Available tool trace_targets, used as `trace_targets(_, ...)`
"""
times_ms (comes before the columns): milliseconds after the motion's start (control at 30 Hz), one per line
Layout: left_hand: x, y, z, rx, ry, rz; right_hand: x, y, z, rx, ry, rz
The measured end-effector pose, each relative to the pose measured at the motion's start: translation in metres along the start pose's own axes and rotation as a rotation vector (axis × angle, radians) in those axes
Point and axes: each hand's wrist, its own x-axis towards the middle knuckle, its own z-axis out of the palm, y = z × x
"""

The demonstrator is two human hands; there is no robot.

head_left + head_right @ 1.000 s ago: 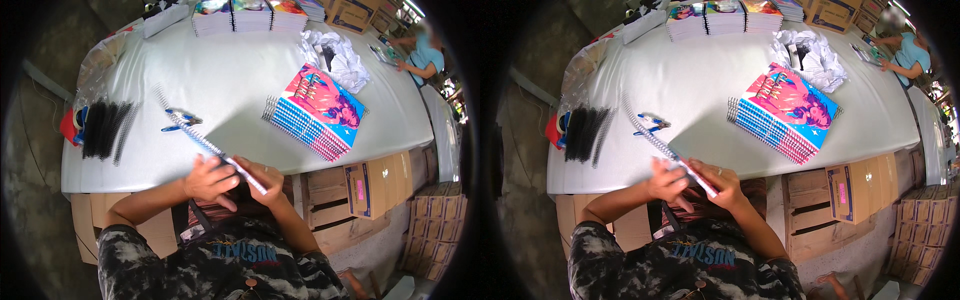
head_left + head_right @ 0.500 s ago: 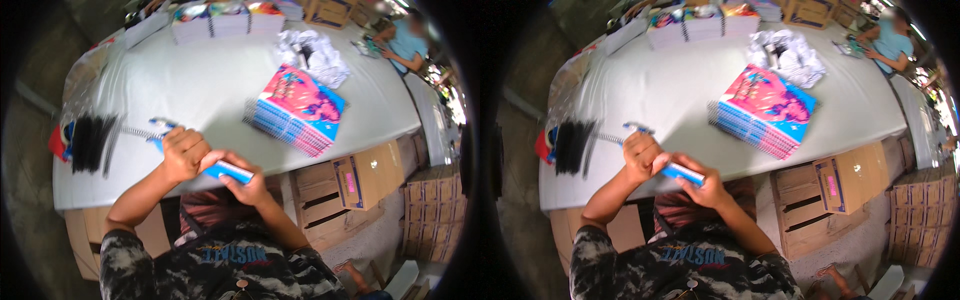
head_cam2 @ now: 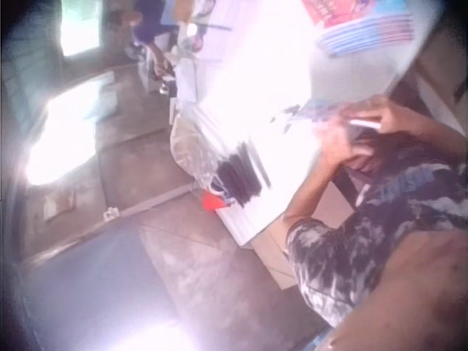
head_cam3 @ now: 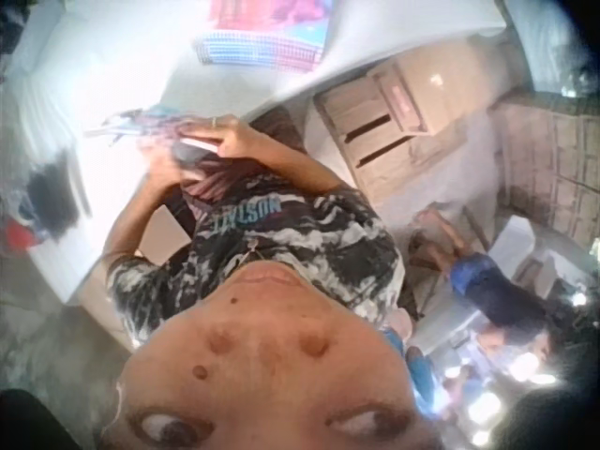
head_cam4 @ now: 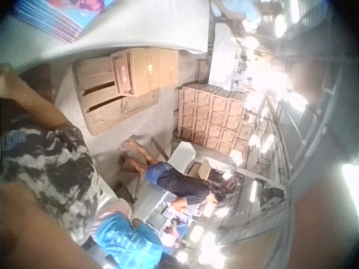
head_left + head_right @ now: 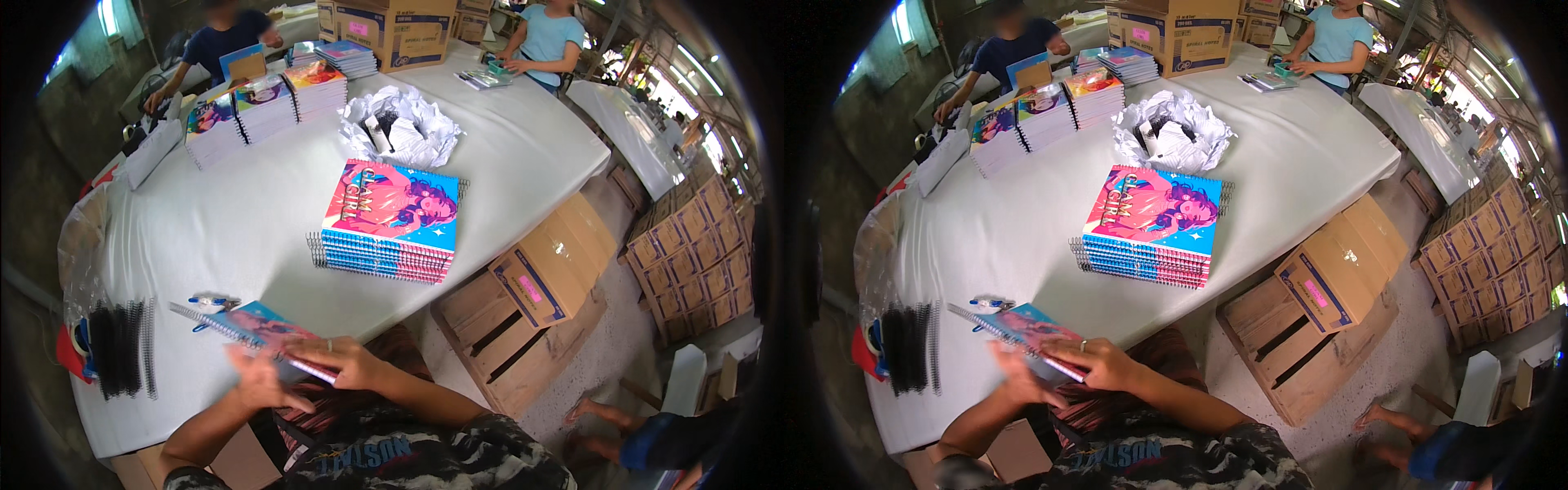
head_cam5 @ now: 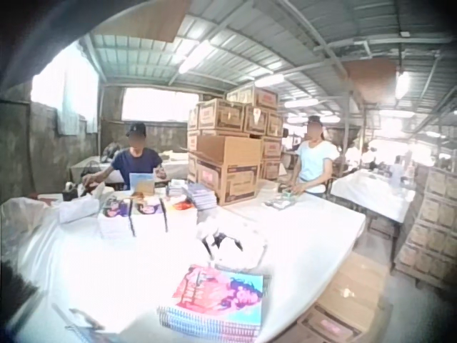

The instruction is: The person inserts metal spiral wires into the holes of notebook covers and secures them by hand. They then use pliers to crimp the ends of the spirals on a stack of notebooks.

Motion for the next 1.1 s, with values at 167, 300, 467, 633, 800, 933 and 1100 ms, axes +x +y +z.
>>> trace_targets(167, 0.005, -0.003, 0.014, 0.058, 0.116, -0.278, 0.003, -0.01, 0.02, 0.057, 0.012, -0.007)
trace_targets(300, -0.017, 0.013, -0.005, 0.093, -0.052, 0.05, -0.001, -0.007, 0.013, 0.054, 0.007, 0.107)
trace_targets(467, -0.004, 0.013, 0.004, -0.075, -0.138, -0.204, -0.001, -0.008, 0.024, 0.045, -0.003, 0.067)
trace_targets(633, -0.006, 0.02, 0.003, -0.06, 0.033, 0.149, 0.003, -0.005, 0.005, 0.032, -0.047, 0.104)
trace_targets(800, -0.004, 0.038, 0.016, -0.15, -0.12, -0.149, 0.0, -0.004, 0.016, 0.049, -0.036, 0.085)
trace_targets(933, 0.014, 0.031, 0.004, -0.041, 0.046, 0.139, 0.008, 0.001, 0.012, -0.028, -0.001, 0.035)
trace_targets(1100, 0.025, 0.021, 0.008, -0.108, -0.22, -0.19, 0.007, -0.008, 0.019, 0.011, 0.006, 0.065)
